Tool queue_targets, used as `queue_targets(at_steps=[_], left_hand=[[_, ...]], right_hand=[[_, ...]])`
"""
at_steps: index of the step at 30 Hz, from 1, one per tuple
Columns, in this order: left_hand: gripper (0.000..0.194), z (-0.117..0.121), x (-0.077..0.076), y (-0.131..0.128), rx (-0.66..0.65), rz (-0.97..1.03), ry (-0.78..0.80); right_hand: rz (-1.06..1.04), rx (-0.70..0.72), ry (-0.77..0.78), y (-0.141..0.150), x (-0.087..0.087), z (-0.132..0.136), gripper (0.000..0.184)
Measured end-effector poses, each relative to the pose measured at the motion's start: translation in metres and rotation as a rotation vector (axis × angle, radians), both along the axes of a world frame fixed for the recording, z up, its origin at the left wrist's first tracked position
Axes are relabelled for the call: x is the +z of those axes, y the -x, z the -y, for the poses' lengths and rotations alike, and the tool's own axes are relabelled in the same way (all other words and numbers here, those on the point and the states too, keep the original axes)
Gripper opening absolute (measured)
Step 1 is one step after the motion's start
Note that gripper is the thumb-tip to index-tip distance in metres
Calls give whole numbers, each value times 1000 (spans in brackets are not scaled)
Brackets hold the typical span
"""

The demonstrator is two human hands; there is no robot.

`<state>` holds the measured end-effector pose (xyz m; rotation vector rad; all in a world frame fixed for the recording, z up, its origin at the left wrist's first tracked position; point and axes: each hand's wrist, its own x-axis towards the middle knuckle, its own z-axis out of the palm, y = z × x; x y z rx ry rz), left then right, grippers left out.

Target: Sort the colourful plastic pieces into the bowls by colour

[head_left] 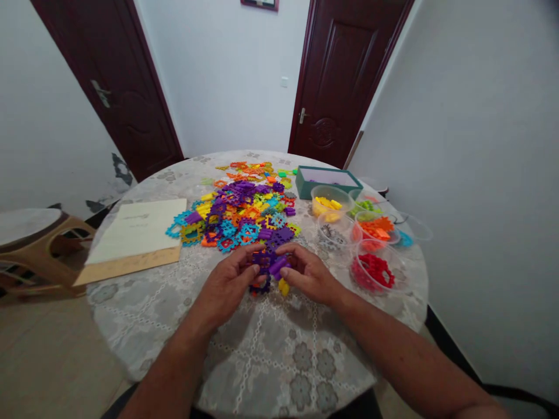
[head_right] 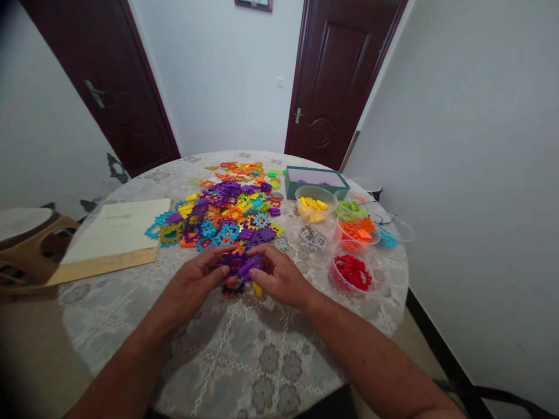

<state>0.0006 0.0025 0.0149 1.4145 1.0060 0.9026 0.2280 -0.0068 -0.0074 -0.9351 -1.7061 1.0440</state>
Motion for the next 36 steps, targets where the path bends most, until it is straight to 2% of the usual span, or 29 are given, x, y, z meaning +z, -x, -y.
queue_targets(at_steps=[2, 4, 8, 11, 14, 17, 20, 22, 25, 28, 30, 32, 36], left_hand=[[52, 2, -1, -2, -47, -27, -33], [53, 3, -2, -4, -100, -21, -49], [58, 5, -1, -8, -144, -64, -60], [57, 6, 3, -7, -143, -125, -98], [53, 5, 3, -2, -112, -121, -111], [48, 2, 0, 2, -55, -135, -112], [43, -1, -4, 1, -25, -155, -129], [39, -2, -7, -1, -22, -199, -185], [36, 2, -10, -6, -21, -344, -356], [38, 7, -13, -9, -33, -493, -560], [39, 10, -15, -11, -75, -563, -681], [37, 10, -18, -12, -121, -621, -756], [33, 7, -19, -11, -102, -722, -787]], right_hand=[[-62, 19, 49, 2, 0, 1, 49], [-87, 42, 82, 1, 0, 0, 51], [0, 78, 147, 1, 0, -1, 33], [-14, 83, 203, -1, 1, -2, 28], [86, 144, 269, -10, 15, -1, 27], [294, 200, 278, -25, 40, -1, 34], [312, 137, 315, -36, 55, -11, 33], [220, 51, 370, -37, 49, -22, 32], [29, -83, 464, -34, 20, -34, 36], [-138, -166, 546, -31, -7, -35, 40], [-140, -177, 543, -33, -10, -30, 41], [-1, -146, 477, -36, 0, -23, 39], [494, 21, 256, -48, 44, -14, 28]])
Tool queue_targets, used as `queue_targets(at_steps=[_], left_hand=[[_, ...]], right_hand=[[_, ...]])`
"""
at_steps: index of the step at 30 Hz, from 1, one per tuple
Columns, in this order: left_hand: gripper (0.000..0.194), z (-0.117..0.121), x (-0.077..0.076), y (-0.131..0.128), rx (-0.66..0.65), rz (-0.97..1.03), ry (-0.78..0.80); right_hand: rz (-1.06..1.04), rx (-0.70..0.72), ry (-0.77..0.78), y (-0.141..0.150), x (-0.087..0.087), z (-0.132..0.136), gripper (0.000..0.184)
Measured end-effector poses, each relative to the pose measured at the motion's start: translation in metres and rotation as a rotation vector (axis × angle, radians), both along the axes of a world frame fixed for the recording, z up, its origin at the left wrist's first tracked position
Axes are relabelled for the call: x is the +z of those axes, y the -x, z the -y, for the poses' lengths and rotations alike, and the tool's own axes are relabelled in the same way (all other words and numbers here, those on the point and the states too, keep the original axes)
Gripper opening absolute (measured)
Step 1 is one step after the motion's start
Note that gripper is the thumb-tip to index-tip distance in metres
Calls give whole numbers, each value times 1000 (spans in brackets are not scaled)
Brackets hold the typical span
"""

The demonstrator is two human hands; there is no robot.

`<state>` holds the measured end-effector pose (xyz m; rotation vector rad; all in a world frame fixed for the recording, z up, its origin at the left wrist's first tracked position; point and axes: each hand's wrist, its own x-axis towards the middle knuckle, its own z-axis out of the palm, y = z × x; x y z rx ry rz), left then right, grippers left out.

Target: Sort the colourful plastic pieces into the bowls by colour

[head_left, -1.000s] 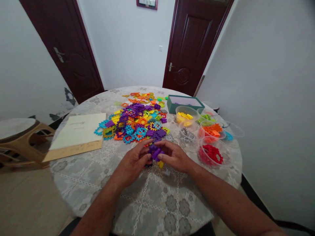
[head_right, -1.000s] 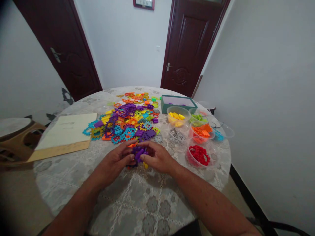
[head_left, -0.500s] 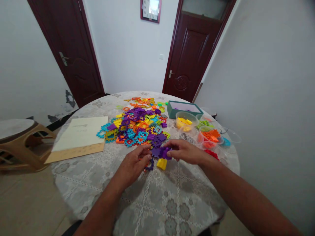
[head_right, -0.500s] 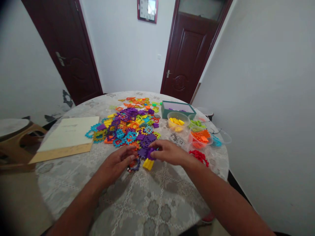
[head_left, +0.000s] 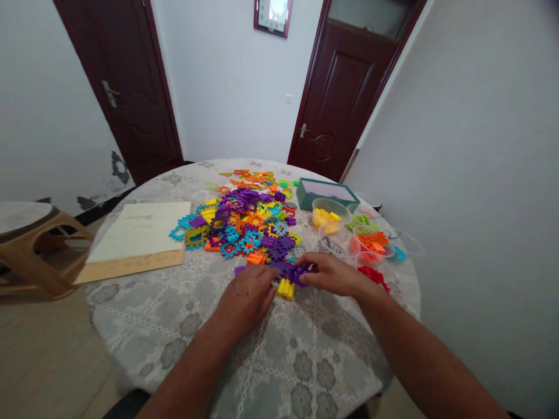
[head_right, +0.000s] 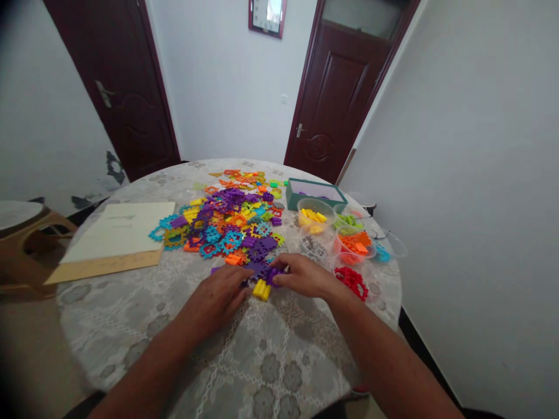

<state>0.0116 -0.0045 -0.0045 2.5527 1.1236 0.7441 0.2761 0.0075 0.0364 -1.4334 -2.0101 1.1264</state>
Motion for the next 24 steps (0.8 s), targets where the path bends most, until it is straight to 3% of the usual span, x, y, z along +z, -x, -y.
queue_targets(at_steps=[2, 4, 7, 10, 13, 16, 21, 24], left_hand=[[33, -3, 0, 4, 56, 1, -21], [32, -5, -1, 9, 110, 14, -38], [30, -10, -4, 16, 160, 20, -49], [28, -13, -8, 20, 174, 10, -52], [27, -16, -11, 21, 180, -1, -50], [27, -17, -12, 21, 185, -19, -35], [29, -15, -7, 21, 198, -74, 6], [30, -13, -4, 20, 194, -110, 38]], right_hand=[[141, 73, -50, -11, 23, -11, 25], [188, 27, -62, -27, 43, -36, 26], [162, -258, -161, -54, 66, -93, 29], [51, -582, -410, -79, 82, -145, 41], [13, -761, -595, -91, 86, -166, 51], [-6, -752, -610, -83, 69, -149, 47], [-32, -453, -476, -35, 22, -74, 31], [60, -314, -412, -14, 14, -49, 22]])
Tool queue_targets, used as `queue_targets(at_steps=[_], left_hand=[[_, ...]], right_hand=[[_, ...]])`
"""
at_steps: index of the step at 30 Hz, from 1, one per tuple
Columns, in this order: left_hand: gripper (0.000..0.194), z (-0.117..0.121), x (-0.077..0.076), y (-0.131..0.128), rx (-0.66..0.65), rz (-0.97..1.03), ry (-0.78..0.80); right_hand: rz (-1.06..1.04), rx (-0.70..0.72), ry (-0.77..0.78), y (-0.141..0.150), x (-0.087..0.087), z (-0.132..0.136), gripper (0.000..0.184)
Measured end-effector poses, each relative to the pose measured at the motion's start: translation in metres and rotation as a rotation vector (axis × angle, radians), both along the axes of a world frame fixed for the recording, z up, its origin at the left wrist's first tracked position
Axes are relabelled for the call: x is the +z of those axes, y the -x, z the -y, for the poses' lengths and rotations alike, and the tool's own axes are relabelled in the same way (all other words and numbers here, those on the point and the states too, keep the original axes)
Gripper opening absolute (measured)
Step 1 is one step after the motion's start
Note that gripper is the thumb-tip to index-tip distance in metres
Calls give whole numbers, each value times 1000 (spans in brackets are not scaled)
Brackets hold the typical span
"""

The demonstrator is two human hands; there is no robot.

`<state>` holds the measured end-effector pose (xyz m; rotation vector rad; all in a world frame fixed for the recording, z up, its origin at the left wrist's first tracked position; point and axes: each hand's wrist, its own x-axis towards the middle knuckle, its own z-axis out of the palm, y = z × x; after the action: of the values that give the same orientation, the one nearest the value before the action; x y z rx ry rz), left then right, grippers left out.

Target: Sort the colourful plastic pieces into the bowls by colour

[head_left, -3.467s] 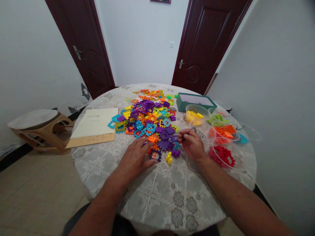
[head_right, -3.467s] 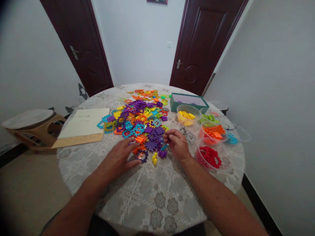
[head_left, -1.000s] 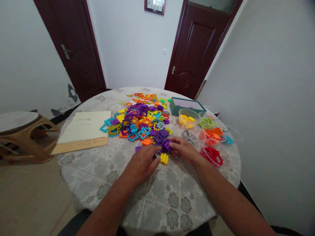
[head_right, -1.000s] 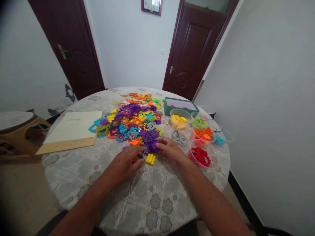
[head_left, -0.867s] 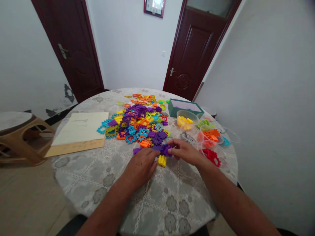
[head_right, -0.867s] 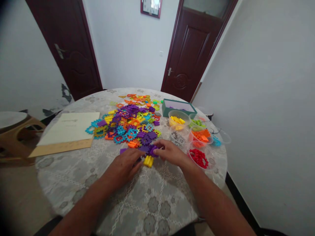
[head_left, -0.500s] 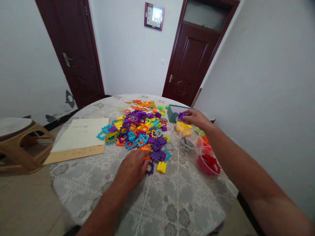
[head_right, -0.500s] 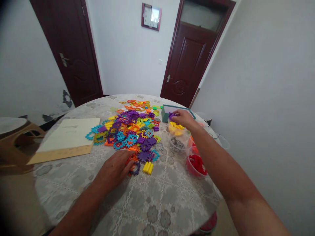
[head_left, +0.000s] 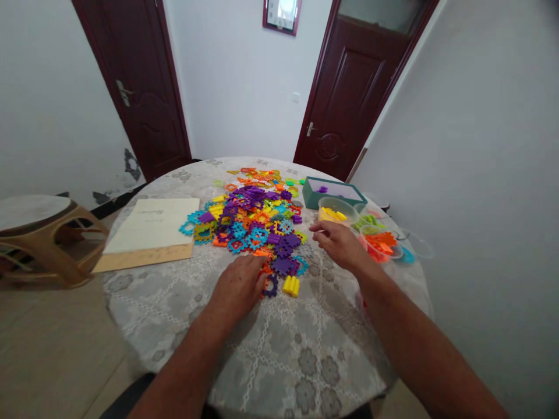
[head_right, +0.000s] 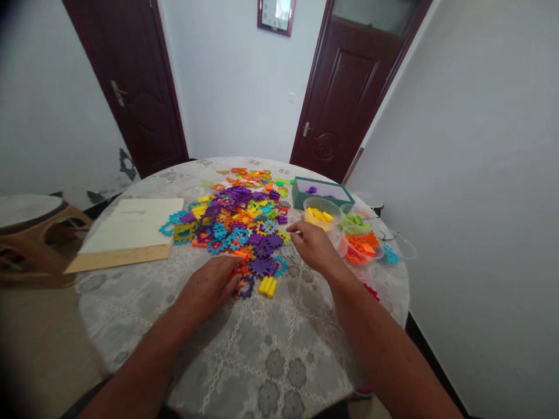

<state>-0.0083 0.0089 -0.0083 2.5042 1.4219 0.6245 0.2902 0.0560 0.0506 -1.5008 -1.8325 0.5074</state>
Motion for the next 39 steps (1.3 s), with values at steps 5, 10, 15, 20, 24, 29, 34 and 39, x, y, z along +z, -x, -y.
queue_targets(at_steps=[5, 10, 15, 20, 24, 29, 34, 39], left_hand=[[31, -3, -2, 0, -1, -12, 4], [33, -4, -2, 1, -15, -13, 2], [35, -4, -2, -2, -10, 5, 19], [36, -7, -5, 0, -11, 4, 8], [37, -9, -5, 3, -21, 8, -8], [36, -10, -4, 6, 10, 6, -22], [33, -11, 0, 8, 37, -18, 9], [38, -11, 2, 12, 28, -15, 33]], right_hand=[[-201, -42, 103, -8, 19, -30, 12], [-404, -59, 176, -31, 31, -65, 7], [-368, 9, 191, -39, 49, -72, 11], [-139, 1, 72, -55, 80, -27, 18], [62, -182, -147, -77, 81, 49, 24], [164, -491, -270, -80, 38, 134, 23], [144, -175, -148, -33, -4, 162, 19], [287, 234, 47, 17, -24, 134, 38]])
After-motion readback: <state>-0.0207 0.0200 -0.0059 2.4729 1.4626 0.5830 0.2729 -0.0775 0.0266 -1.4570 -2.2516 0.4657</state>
